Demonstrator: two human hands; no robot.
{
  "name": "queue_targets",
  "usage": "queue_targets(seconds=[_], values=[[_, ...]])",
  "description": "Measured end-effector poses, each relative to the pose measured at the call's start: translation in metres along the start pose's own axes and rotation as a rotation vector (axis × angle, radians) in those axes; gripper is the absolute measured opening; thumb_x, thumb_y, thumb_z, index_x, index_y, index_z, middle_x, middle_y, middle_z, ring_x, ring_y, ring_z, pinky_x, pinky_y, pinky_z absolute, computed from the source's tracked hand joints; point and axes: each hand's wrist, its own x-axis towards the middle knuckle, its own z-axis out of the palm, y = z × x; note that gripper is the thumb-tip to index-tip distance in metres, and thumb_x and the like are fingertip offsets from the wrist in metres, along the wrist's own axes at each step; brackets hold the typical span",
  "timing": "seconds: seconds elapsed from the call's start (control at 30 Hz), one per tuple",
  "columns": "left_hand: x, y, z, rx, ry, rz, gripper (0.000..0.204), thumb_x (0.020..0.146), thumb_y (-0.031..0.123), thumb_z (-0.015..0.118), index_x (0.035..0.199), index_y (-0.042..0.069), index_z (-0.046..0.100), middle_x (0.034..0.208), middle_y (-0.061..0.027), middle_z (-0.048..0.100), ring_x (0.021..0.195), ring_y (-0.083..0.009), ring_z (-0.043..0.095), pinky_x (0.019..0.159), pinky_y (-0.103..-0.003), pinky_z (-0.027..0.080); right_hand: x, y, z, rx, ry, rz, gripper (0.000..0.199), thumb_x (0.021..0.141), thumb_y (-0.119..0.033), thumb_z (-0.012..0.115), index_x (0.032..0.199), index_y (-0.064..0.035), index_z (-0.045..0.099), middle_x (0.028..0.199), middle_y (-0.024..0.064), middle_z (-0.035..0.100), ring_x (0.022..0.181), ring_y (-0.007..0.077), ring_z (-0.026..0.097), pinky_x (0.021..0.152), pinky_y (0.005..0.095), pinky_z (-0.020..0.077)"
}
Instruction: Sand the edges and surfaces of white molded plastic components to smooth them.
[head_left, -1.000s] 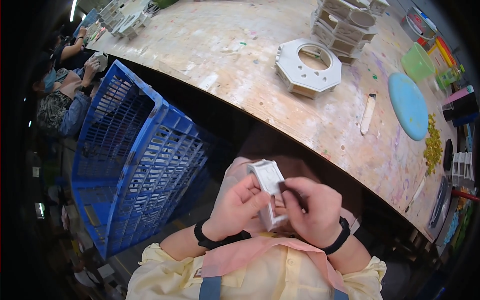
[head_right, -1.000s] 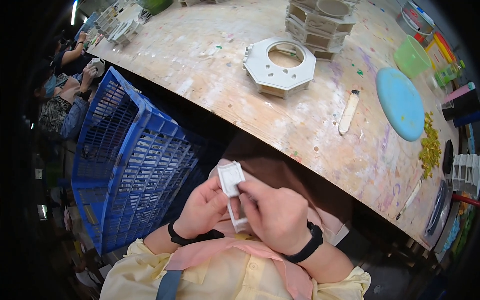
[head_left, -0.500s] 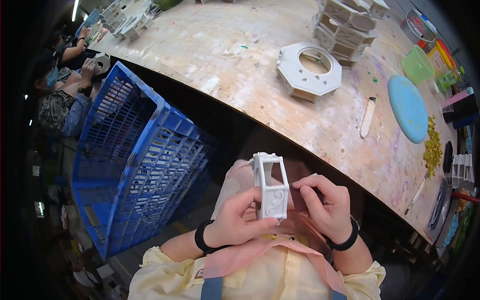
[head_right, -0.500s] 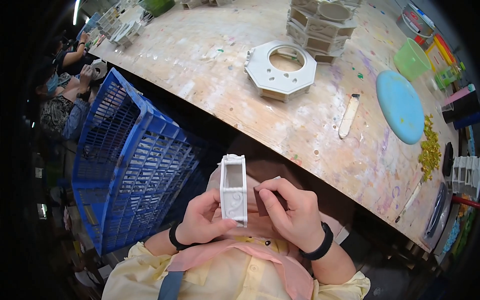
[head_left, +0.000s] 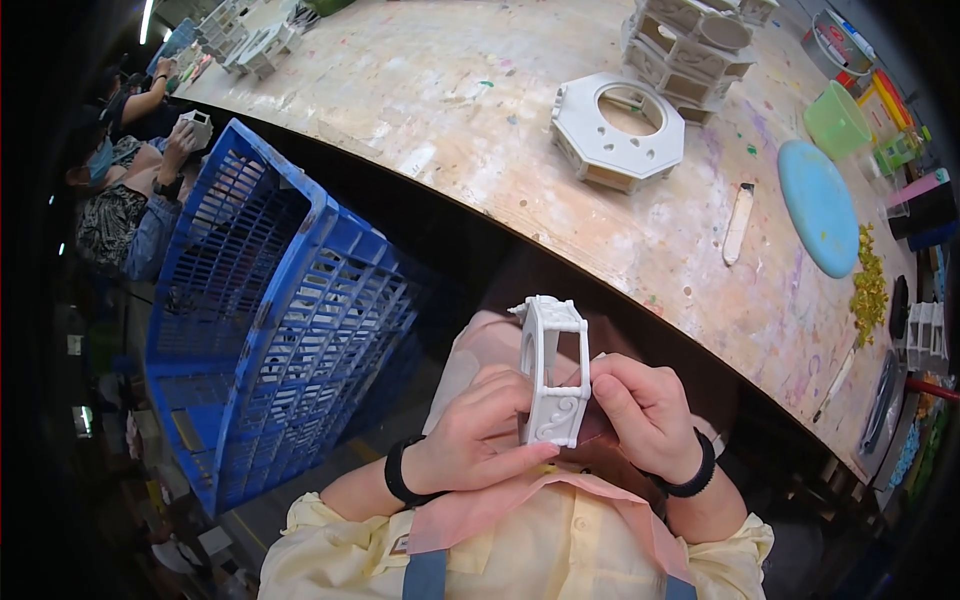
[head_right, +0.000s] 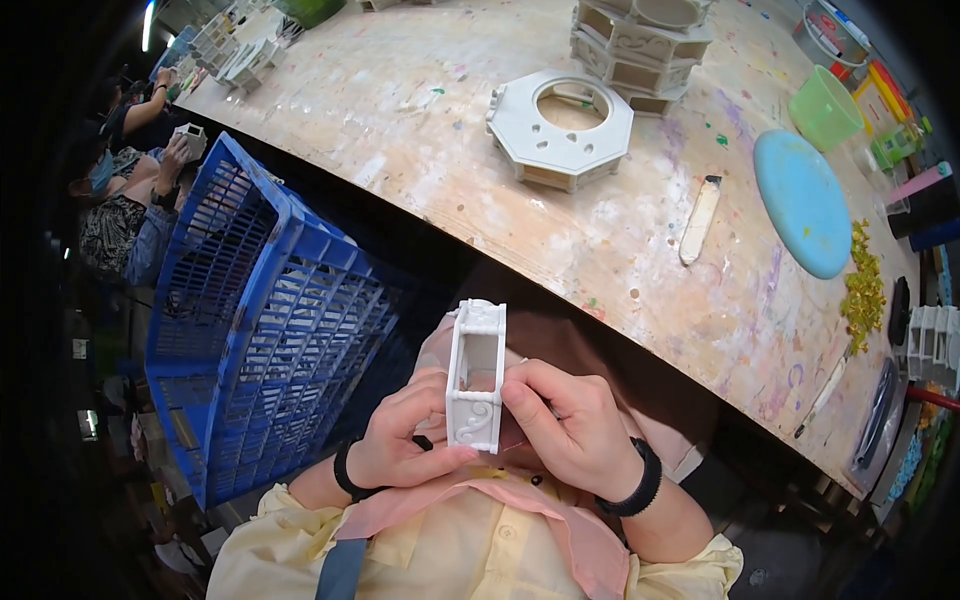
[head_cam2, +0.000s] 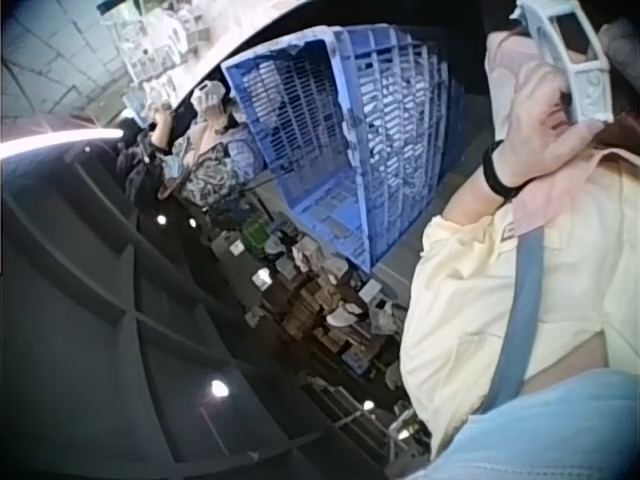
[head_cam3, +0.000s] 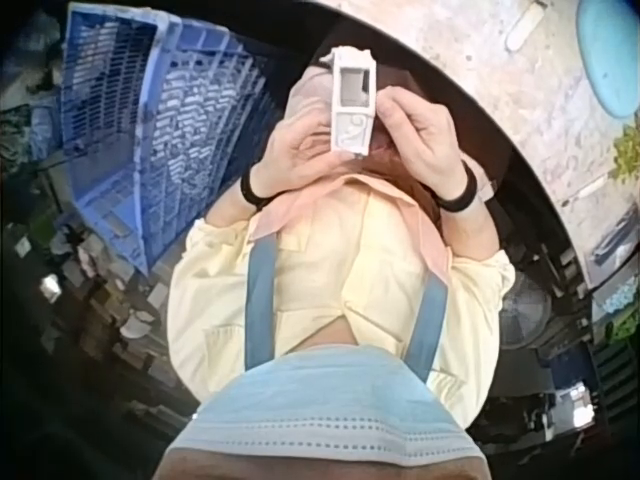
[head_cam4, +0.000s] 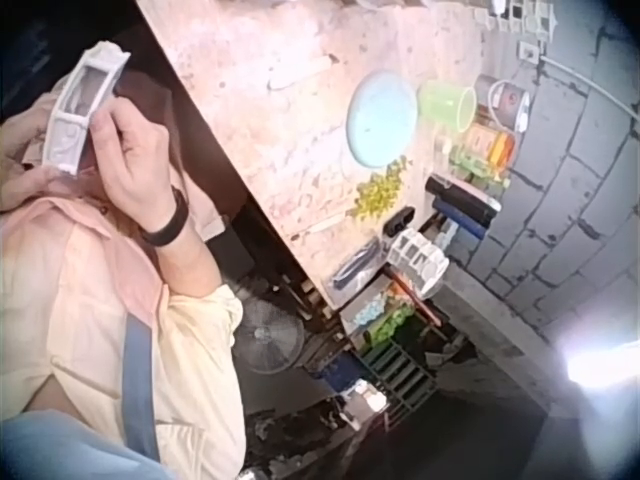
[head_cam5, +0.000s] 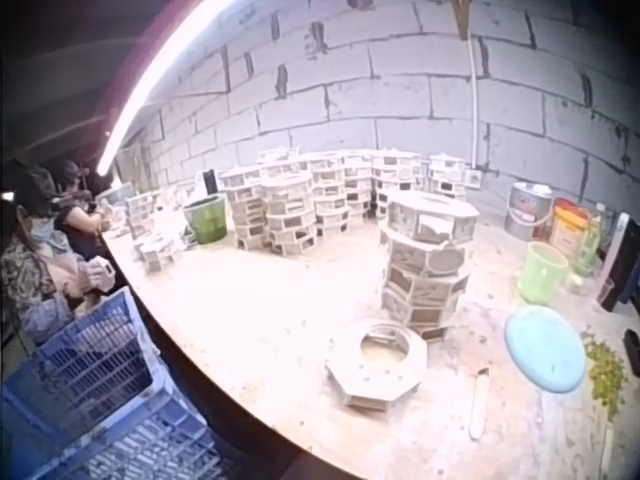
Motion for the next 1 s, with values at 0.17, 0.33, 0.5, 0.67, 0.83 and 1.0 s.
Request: queue_targets(seconds=[0.17,0.33,0.5,0.67,0.83,1.0], values=[[0.0,0.001,-0.002,0.003,-0.028,-0.015,0.027,0.072,0.013,0.07,0.092,0.001,0.056,0.086,-0.0102,0.056,0.081,-0.0278,0.052,0.075,-0.035,0.039,0.0,0.002,0.003,0.02,0.008,0.014,0.015,0.089,-0.013,0.055,0.089,0.0017,0.058,0.068,0.0068,0.062,0.062,0.0078,0.061,0.055,0.0215,0.0475],[-0.003,-0.001,0.0,-0.036,-0.008,-0.06,0.027,0.073,0.013,0.069,0.093,0.001,0.056,0.087,-0.0097,0.057,0.083,-0.0257,0.053,0.076,-0.034,0.04,0.001,0.003,0.004,-0.058,0.014,-0.023,0.01,0.085,-0.008,0.058,0.089,0.0019,0.058,0.068,0.005,0.062,0.063,0.0065,0.06,0.054,0.0207,0.0467],[-0.008,0.002,0.004,-0.28,0.078,-0.297,0.034,0.07,0.017,0.073,0.095,0.002,0.055,0.088,-0.0111,0.057,0.078,-0.0218,0.056,0.071,-0.03,0.044,0.0,-0.002,0.005,-0.232,0.393,-0.269,0.033,0.079,-0.004,0.061,0.11,0.0005,0.051,0.088,0.011,0.063,0.079,0.0129,0.062,0.07,0.0237,0.0484],[-0.008,0.007,0.003,-0.068,-0.035,-0.395,0.042,0.064,0.022,0.079,0.091,0.002,0.054,0.082,-0.0112,0.056,0.073,-0.0213,0.056,0.064,-0.029,0.044,-0.006,-0.007,0.009,-0.229,0.143,-0.247,0.036,0.073,-0.005,0.068,0.107,-0.0019,0.053,0.088,0.0132,0.063,0.075,0.0239,0.064,0.066,0.0272,0.0497],[-0.005,0.007,0.004,0.012,-0.065,-0.315,0.042,0.064,0.023,0.079,0.09,0.002,0.054,0.079,-0.0108,0.055,0.071,-0.0225,0.055,0.061,-0.031,0.043,-0.001,-0.004,0.018,-0.344,0.094,-0.265,0.026,0.074,-0.007,0.066,0.099,-0.0054,0.057,0.082,0.0112,0.064,0.068,0.0244,0.064,0.058,0.0296,0.0505],[-0.005,0.004,0.005,0.106,-0.083,-0.224,0.044,0.062,0.021,0.081,0.091,0.001,0.054,0.078,-0.0089,0.056,0.066,-0.0143,0.057,0.057,-0.026,0.045,-0.001,-0.006,0.015,-0.442,-0.026,-0.329,0.023,0.074,0.001,0.064,0.095,-0.0016,0.057,0.076,0.0121,0.065,0.068,0.0221,0.066,0.058,0.0269,0.051]])
